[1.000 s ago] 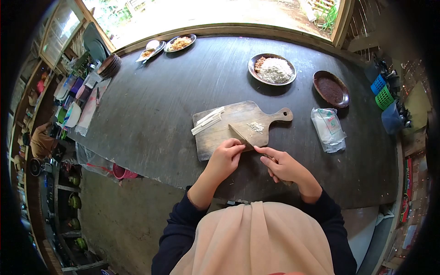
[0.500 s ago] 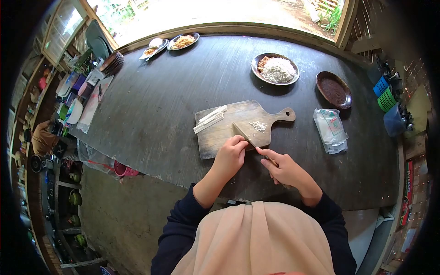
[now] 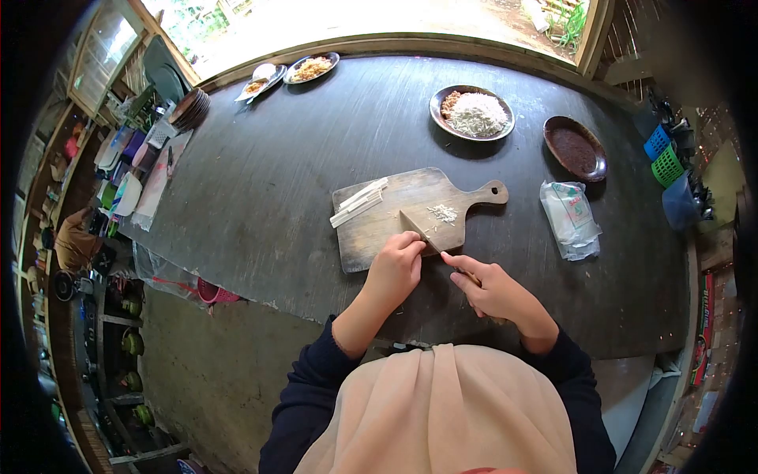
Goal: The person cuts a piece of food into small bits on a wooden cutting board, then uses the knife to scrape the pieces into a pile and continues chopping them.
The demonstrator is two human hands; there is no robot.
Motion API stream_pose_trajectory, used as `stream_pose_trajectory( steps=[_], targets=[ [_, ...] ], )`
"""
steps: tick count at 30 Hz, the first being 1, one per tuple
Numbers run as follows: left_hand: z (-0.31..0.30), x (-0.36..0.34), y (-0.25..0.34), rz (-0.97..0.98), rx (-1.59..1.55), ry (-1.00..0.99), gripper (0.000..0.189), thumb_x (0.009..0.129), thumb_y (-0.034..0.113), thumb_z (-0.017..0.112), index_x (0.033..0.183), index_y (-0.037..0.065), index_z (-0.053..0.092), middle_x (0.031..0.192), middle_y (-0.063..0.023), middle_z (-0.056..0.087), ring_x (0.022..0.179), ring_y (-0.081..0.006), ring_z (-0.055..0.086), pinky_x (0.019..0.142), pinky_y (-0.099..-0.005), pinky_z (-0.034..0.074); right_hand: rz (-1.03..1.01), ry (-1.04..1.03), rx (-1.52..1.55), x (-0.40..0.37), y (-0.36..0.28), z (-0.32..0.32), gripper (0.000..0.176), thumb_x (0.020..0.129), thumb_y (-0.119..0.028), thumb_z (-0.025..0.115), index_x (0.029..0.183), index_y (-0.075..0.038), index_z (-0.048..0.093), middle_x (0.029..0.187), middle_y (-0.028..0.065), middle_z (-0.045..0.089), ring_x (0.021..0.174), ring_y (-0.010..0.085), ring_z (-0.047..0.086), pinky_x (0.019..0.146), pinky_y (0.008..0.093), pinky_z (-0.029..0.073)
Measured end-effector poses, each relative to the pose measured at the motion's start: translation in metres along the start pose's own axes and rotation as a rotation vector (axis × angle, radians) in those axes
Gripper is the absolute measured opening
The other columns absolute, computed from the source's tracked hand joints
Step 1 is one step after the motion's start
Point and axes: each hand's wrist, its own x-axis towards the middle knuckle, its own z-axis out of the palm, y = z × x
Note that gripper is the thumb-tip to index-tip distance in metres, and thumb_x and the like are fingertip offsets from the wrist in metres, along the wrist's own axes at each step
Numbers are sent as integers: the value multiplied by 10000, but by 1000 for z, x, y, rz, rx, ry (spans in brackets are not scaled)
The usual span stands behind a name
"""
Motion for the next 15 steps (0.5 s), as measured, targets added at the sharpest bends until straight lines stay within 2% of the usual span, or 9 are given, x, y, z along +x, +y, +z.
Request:
stream_pose_trajectory(
  steps=[15],
  targets=[
    [0,0,-1,-19,-18,-9,148,792,-1,626,932,-30,662,1054,-159,646,1020,-342,609,898,-399,494,-48,5,-29,-4,-2,4,380,995,-144,511,1373,-105,493,548,64,540,427,114,516,479,280,451]
  ],
)
